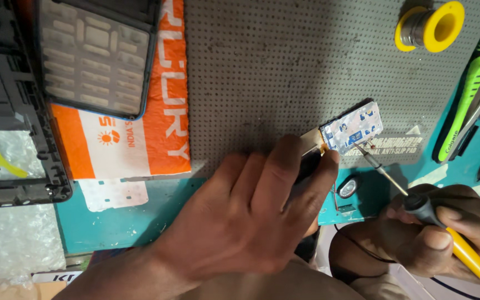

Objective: The person uses a soldering iron to work on the exposed circuit board of a disassembled mobile phone. They hold the phone steady with one hand while applying the soldering iron to specific points on the board with the other hand. The task involves precise manipulation of the tool on the electronic components.

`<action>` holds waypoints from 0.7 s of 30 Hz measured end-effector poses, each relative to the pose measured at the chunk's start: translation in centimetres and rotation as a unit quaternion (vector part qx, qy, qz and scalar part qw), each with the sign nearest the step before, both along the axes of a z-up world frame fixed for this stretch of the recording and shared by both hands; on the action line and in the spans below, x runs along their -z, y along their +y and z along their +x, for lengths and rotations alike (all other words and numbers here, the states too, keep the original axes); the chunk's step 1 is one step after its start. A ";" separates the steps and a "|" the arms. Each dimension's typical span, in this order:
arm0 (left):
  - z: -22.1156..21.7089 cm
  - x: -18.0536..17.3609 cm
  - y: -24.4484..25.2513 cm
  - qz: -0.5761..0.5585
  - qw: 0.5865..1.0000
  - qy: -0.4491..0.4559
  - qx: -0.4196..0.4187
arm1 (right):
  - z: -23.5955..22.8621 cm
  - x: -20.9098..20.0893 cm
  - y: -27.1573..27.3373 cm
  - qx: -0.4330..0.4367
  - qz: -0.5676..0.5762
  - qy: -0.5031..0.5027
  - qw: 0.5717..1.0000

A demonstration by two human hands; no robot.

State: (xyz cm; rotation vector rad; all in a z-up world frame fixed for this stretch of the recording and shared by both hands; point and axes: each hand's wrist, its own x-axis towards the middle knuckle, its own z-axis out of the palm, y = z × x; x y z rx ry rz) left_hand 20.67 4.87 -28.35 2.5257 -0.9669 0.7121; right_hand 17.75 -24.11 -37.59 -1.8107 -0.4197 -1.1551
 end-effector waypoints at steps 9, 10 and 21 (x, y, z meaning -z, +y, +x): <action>-0.1 -0.2 -0.3 -0.003 1.000 -0.019 -0.005 | 0.0 -0.3 0.3 0.000 0.015 0.008 1.000; -0.1 -0.2 -0.3 -0.008 1.000 -0.018 -0.002 | 0.1 -0.1 0.4 0.009 0.016 0.002 1.000; 0.3 -0.1 -0.1 -0.008 0.999 -0.036 -0.014 | 0.0 0.6 -0.1 0.027 0.021 0.006 0.999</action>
